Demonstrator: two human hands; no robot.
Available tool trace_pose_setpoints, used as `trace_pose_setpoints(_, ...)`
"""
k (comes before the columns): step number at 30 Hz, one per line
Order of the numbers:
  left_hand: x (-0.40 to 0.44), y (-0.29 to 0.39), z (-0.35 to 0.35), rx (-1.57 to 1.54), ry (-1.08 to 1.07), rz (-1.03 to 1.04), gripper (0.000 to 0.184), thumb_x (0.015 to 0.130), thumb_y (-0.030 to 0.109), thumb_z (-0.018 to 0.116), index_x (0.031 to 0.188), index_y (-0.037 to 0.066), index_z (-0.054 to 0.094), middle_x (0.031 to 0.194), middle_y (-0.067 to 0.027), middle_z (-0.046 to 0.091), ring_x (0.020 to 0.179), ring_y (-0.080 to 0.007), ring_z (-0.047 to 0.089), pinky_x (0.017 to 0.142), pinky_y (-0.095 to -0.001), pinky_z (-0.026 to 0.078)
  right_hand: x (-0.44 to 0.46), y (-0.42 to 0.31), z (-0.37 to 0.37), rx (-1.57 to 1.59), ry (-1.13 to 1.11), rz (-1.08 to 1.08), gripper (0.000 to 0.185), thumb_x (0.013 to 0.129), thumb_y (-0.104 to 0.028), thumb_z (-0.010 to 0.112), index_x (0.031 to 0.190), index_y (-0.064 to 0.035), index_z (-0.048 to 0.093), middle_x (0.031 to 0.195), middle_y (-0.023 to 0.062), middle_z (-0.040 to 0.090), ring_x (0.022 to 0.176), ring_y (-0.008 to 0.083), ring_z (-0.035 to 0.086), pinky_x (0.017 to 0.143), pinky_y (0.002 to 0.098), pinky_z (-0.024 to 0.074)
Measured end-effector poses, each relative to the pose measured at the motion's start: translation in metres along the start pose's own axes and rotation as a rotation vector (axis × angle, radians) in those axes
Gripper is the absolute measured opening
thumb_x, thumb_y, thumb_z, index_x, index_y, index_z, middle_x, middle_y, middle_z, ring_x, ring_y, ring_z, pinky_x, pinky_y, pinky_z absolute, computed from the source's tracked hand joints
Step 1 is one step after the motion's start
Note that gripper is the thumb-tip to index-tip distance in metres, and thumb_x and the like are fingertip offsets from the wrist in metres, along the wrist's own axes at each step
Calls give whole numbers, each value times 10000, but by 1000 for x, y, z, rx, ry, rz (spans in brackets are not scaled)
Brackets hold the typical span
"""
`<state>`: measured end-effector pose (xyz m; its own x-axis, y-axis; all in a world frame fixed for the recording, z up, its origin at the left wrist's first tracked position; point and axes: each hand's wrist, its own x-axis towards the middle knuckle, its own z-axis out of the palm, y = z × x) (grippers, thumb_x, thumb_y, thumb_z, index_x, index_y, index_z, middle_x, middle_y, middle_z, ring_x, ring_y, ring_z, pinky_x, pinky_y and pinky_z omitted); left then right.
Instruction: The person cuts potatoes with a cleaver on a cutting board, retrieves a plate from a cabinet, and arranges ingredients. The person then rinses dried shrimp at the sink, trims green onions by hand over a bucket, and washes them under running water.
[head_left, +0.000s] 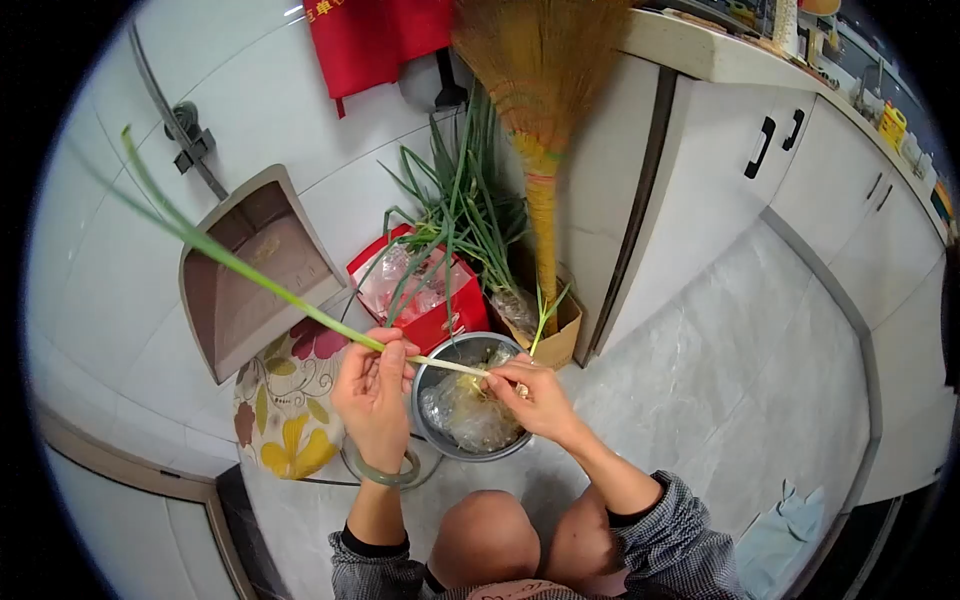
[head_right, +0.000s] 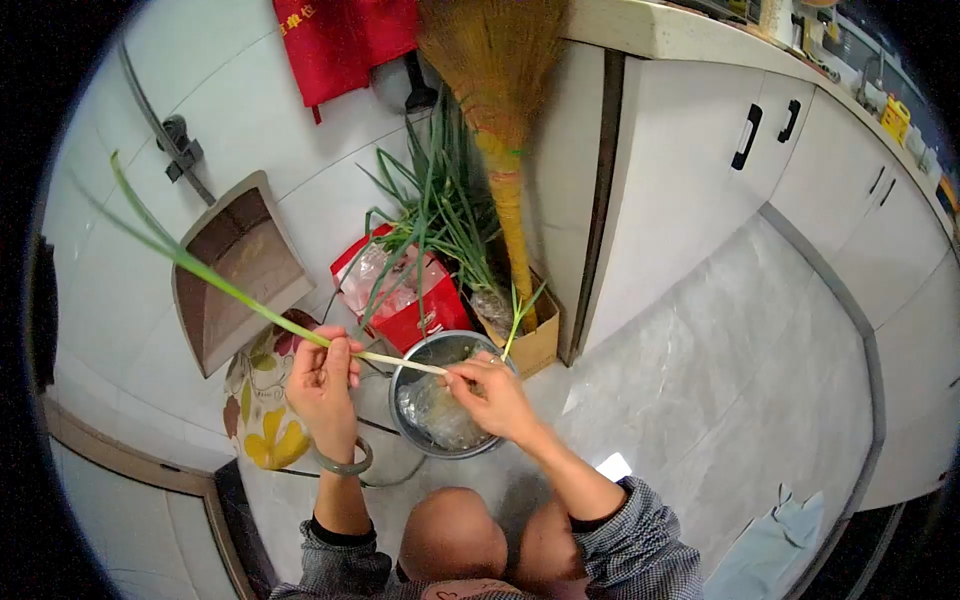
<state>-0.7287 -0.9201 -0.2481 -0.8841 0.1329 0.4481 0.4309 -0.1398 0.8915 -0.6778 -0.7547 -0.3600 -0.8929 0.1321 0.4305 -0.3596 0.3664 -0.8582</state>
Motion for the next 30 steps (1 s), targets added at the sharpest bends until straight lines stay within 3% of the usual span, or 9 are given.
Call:
trace_pose_setpoints(6,-17,-12,9,36,24,-37,136,912,40,524,1017,-38,559,812,-73,607,632,-49,498,533,-171,392,-6,16,25,129,197,297,182,846,-105,534,767,8,653,666,42,616,599,120,508,561,261,399)
trace_pose_setpoints(9,-27,-24,12,28,38,-46,139,915,44,520,1020,-38,558,810,-72,606,625,-49,494,534,-172,392,-2,24,35,471,238,539,186,808,-172,590,734,-19,664,629,33,592,520,123,480,509,256,377)
trace_pose_setpoints(11,-32,-32,13,81,71,-23,139,916,45,520,1022,-38,558,809,-68,605,628,-50,489,535,-170,390,4,18,36,887,242,981,213,816,-228,572,670,-78,614,584,-28,528,497,84,420,469,233,313)
trace_pose_setpoints(16,-32,-35,7,94,178,16,157,935,73,498,1043,-26,555,798,-43,585,624,-39,468,527,-161,381,3,53,42,1310,145,1143,265,833,-305,523,629,-136,527,533,-65,424,471,52,331,457,240,253)
trace_pose_setpoints(19,-23,-23,-3,68,207,43,184,950,104,481,1077,-9,552,792,-22,560,611,-26,448,513,-154,369,-1,70,36,1007,283,1136,143,802,-212,534,737,-89,564,557,-45,483,488,83,405,488,227,327)
trace_pose_setpoints(22,-19,-18,-10,13,218,39,193,938,87,498,1079,-38,543,816,-55,565,635,-51,464,540,-172,384,-22,123,58,13,7,560,202,769,-239,645,806,-45,686,734,106,654,674,268,618,626,366,469)
trace_pose_setpoints(23,-20,-17,-11,19,195,27,196,936,92,504,1079,-35,546,812,-52,569,631,-48,461,540,-170,382,-24,114,58,21,0,554,202,769,-239,645,806,-45,686,734,106,654,674,268,618,626,366,469)
trace_pose_setpoints(25,-21,-14,-11,33,188,33,199,934,97,509,1079,-32,550,808,-49,573,627,-45,459,541,-168,380,-23,93,54,-547,79,137,206,761,-237,682,855,-57,719,842,123,684,761,247,646,674,301,474)
trace_pose_setpoints(30,-31,-15,-10,112,120,-80,176,913,77,532,1050,-18,589,780,-29,601,620,-33,471,550,-156,375,5,57,30,-176,-184,566,222,850,-247,622,914,-51,704,852,106,664,756,143,616,672,275,465)
